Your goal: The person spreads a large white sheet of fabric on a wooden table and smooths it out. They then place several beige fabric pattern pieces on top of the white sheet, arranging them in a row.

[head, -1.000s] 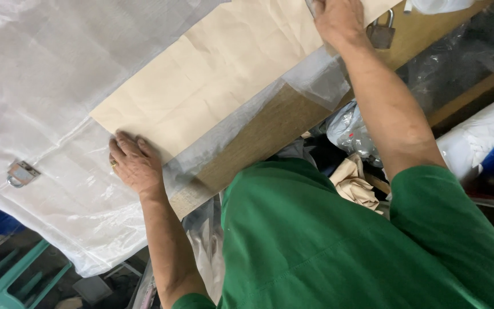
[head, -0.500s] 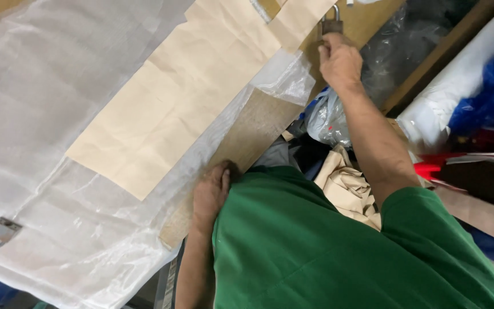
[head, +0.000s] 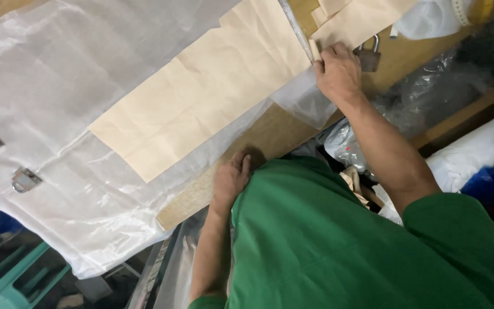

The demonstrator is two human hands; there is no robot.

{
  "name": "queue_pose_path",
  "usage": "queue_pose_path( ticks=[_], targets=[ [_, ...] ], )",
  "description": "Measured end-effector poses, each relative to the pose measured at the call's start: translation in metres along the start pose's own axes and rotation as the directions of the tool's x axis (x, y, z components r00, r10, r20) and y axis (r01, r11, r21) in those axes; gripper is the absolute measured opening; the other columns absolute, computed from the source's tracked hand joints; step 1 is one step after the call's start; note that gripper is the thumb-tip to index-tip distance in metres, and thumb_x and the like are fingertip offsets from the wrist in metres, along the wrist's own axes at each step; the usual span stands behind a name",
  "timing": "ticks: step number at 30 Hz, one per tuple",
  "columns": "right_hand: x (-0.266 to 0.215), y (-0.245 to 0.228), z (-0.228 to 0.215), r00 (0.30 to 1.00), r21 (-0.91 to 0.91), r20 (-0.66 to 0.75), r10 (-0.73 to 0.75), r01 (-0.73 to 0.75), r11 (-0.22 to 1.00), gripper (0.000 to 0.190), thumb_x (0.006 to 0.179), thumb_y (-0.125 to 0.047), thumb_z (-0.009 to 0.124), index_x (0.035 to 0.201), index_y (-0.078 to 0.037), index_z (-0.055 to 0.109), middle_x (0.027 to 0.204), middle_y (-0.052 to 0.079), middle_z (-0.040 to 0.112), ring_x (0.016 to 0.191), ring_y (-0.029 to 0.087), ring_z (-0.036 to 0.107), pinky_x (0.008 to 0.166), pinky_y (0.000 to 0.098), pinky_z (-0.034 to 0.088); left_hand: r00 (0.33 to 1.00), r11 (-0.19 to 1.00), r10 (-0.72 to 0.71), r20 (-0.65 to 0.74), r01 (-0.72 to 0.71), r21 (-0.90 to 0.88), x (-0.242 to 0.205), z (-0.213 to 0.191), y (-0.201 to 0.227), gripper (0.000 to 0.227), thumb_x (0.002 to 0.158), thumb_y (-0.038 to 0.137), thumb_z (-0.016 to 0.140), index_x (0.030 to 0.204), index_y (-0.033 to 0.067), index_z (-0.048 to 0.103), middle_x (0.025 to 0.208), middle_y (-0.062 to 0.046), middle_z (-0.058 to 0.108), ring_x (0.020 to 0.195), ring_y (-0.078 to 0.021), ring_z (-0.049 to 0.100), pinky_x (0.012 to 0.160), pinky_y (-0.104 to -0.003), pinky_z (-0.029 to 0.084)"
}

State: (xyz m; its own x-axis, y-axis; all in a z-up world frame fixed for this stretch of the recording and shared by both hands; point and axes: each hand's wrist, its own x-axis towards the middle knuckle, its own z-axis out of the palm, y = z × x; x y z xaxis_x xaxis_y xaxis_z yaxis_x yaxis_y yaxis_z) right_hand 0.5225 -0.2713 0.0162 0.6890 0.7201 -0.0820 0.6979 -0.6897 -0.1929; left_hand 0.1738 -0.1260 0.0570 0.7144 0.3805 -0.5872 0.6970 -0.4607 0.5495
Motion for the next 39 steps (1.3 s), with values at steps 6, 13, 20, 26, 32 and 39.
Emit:
queue_pose_path(
  ticks=[6,13,20,26,32,39],
  targets=[
    [0.004,-0.012,-0.046,0.944,0.286,0.15,0.295,-0.327,0.901,0.019,0.112,-0.019,0.057,0.104,-0.002,0.063,0.113,0.016,0.061,0.088,0.029,0.065,0.077,0.0435,0.058,0.996,0.98,0.065,0.055,-0.053,-0.194,0.042,-0.059,0.112,0.043,0.102,0.043,0.045,0.136,0.02,0.055,0.116,-0.021,0.071,0.104,-0.045,0.067,0.086,-0.053,0.051],
    [-0.043,-0.02,-0.062,0.951,0.223,-0.308,0.035,0.036,0.974,0.011,0.099,-0.017,0.063,0.103,-0.009,0.068,0.096,0.014,0.057,0.086,0.045,0.062,0.076,0.0527,0.05,0.972,0.811,0.2,0.121,-0.095,-0.577,0.134,-0.028,0.205,0.118,0.08,0.084,0.055,0.165,0.0092,0.024,0.159,-0.018,0.047,0.141,-0.0318,0.055,0.118,-0.048,0.048],
    [-0.07,-0.039,-0.068,0.902,0.262,-0.413,0.122,-0.011,0.965,0.017,0.1,-0.025,0.071,0.114,-0.016,0.072,0.121,0.004,0.066,0.112,0.031,0.066,0.089,0.0428,0.051,0.985,0.686,0.137,-0.106,-0.171,-0.708,0.172,0.008,0.199,0.03,0.104,0.029,0.054,0.122,0.0111,0.07,0.11,-0.024,0.072,0.116,-0.0385,0.068,0.104,-0.053,0.052],
    [-0.034,-0.026,-0.087,0.815,0.856,0.507,0.28,-0.439,-0.272,0.086,0.105,-0.069,0.033,0.156,0.0,0.032,0.155,0.032,0.041,0.141,0.047,0.049,0.114,0.059,0.043,0.975,0.647,0.22,-0.035,-0.172,-0.743,0.108,-0.048,0.214,0.031,0.113,0.027,0.044,0.124,0.0112,0.069,0.109,-0.011,0.072,0.106,-0.0192,0.065,0.102,-0.042,0.053],
    [0.024,0.025,-0.077,0.854,0.706,0.407,0.324,-0.068,-0.705,0.067,0.079,-0.032,0.085,0.135,-0.007,0.059,0.124,0.011,0.07,0.122,0.032,0.068,0.109,0.0464,0.057,0.961,0.821,0.261,-0.088,-0.269,-0.503,0.057,-0.068,0.175,0.019,0.107,0.023,0.047,0.114,0.0129,0.062,0.083,-0.002,0.058,0.08,-0.0172,0.054,0.077,-0.034,0.048],
    [0.052,0.058,-0.07,0.793,0.667,0.404,0.456,0.086,-0.74,0.055,0.068,-0.015,0.092,0.117,0.0,0.074,0.121,0.018,0.079,0.119,0.037,0.075,0.115,0.0524,0.061,0.994,0.795,0.021,-0.106,-0.08,-0.601,-0.002,-0.079,0.115,0.015,0.103,0.02,0.051,0.106,0.0156,0.065,0.082,0.004,0.058,0.079,-0.0108,0.054,0.076,-0.028,0.046]
  ],
)
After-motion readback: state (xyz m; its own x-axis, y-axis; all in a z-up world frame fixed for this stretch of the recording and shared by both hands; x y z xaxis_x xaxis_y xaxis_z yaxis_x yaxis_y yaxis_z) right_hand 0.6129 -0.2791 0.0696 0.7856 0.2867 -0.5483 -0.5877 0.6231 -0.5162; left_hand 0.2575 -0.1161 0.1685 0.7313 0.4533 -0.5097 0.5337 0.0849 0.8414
